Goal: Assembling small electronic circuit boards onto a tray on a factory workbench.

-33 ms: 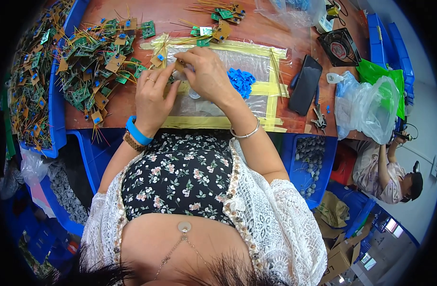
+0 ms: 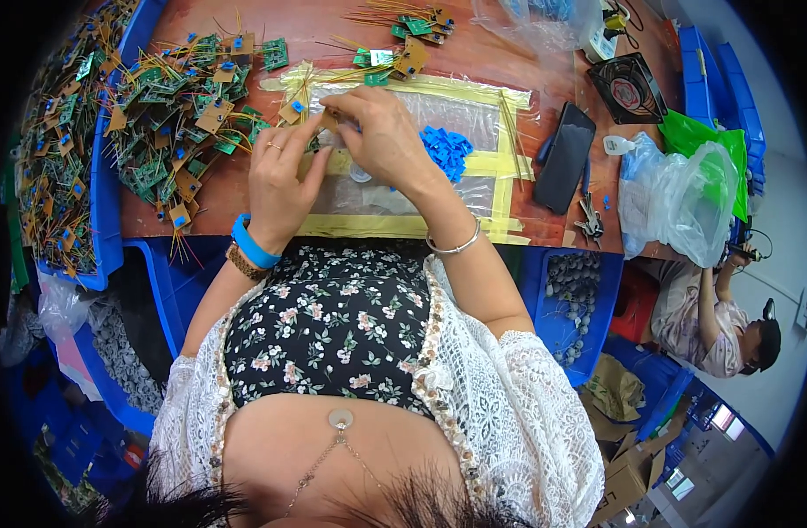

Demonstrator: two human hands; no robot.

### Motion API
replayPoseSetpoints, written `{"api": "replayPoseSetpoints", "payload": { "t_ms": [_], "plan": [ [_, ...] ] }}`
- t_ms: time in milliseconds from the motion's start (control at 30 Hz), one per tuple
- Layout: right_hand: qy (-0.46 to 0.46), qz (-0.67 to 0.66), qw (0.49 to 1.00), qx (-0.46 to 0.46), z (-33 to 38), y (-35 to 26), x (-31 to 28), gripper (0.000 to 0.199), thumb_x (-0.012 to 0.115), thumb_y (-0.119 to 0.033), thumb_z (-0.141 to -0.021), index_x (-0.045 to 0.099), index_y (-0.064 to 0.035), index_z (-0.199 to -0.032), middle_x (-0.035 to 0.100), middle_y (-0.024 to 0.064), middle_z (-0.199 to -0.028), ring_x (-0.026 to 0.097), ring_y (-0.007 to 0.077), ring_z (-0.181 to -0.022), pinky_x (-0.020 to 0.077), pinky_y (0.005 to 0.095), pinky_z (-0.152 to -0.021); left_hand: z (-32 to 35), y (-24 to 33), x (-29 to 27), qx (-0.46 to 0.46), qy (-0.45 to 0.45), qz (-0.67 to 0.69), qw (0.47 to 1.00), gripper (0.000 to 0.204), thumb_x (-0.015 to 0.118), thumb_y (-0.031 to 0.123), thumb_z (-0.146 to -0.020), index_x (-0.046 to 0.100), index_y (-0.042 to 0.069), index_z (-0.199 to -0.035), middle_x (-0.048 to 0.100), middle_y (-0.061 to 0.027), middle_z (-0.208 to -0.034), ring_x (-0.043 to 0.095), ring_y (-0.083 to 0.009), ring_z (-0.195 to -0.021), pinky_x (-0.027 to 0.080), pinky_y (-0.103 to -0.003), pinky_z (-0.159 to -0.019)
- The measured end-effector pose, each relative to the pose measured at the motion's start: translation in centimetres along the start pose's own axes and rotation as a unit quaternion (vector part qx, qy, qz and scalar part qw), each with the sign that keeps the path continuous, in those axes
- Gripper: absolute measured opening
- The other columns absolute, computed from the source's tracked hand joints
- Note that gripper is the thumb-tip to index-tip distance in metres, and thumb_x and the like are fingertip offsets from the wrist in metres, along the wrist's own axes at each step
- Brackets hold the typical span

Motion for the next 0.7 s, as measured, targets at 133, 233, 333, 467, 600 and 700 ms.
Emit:
{"api": "replayPoseSetpoints", "payload": {
  "t_ms": [133, 233, 333, 467, 600, 700],
  "plan": [
    [-0.076, -0.288, 0.942, 0.154, -0.7, 0.4, -0.7, 0.031, 0.072, -0.004, -0.088, 0.07, -0.0056, -0.119, 0.069, 0.0032, -0.101, 0.065, 0.0118, -0.088, 0.0525, 0.0254, -0.075, -0.5, -0.4, -1.5, -0.008, 0.059, 0.072, 0.996, 0.044, 0.076, 0.008, -0.082, 0.067, 0.005, -0.124, 0.068, -0.0133, -0.107, 0.06, -0.0313, -0.099, 0.049, -0.043, -0.09],
    [-0.08, -0.412, 0.884, 0.208, -1.0, 0.1, -1.3, 0.032, 0.073, -0.008, -0.092, 0.068, -0.0046, -0.123, 0.068, 0.002, -0.104, 0.065, 0.0089, -0.088, 0.053, 0.0231, -0.077, -0.7, -0.6, -2.4, -0.013, 0.048, 0.127, 0.991, 0.046, 0.077, 0.008, -0.082, 0.065, 0.005, -0.127, 0.067, -0.014, -0.112, 0.061, -0.0302, -0.105, 0.049, -0.04, -0.094],
    [-0.081, -0.519, 0.809, 0.262, -0.6, 0.3, -0.8, 0.031, 0.074, -0.009, -0.092, 0.066, -0.0017, -0.121, 0.069, 0.005, -0.104, 0.068, 0.0123, -0.087, 0.0567, 0.0261, -0.078, -0.3, -1.0, -2.0, -0.088, 0.05, 0.299, 0.949, 0.06, 0.073, 0.003, -0.087, 0.05, 0.001, -0.142, 0.059, -0.0119, -0.135, 0.059, -0.0227, -0.116, 0.049, -0.037, -0.1],
    [-0.04, -0.651, 0.686, 0.322, 0.0, 0.7, 0.4, 0.024, 0.072, -0.007, -0.092, 0.063, -0.0013, -0.114, 0.07, 0.0087, -0.106, 0.072, 0.0212, -0.092, 0.0617, 0.0315, -0.082, -0.6, -1.0, -0.9, -0.21, 0.086, 0.562, 0.795, 0.076, 0.073, 0.009, -0.092, 0.029, 0.0, -0.153, 0.055, -0.0118, -0.136, 0.056, -0.0173, -0.119, 0.046, -0.032, -0.102],
    [-0.035, -0.706, 0.623, 0.334, 0.1, 0.6, 0.6, 0.022, 0.072, -0.005, -0.092, 0.062, -0.0025, -0.112, 0.07, 0.0111, -0.106, 0.073, 0.0241, -0.096, 0.0624, 0.0311, -0.083, 0.0, -1.8, 0.1, -0.236, 0.06, 0.51, 0.825, 0.071, 0.072, 0.007, -0.092, 0.033, -0.002, -0.151, 0.063, -0.0124, -0.127, 0.061, -0.0153, -0.109, 0.05, -0.03, -0.096],
    [0.008, -0.669, 0.655, 0.352, 0.0, 0.4, 0.8, 0.023, 0.073, -0.004, -0.091, 0.063, -0.0017, -0.112, 0.07, 0.0116, -0.106, 0.073, 0.0235, -0.095, 0.0621, 0.0311, -0.083, 0.2, -2.1, 0.2, -0.258, 0.004, 0.452, 0.854, 0.048, 0.071, 0.006, -0.091, 0.054, -0.002, -0.136, 0.071, -0.0097, -0.108, 0.065, -0.011, -0.093, 0.053, -0.028, -0.083]
  ]
}}
Point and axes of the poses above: each hand's wrist, its own z-axis away from the middle knuckle, its own x-axis out of the palm, y = z × x, the point moved 2 cm from there along -z, towards the middle knuckle
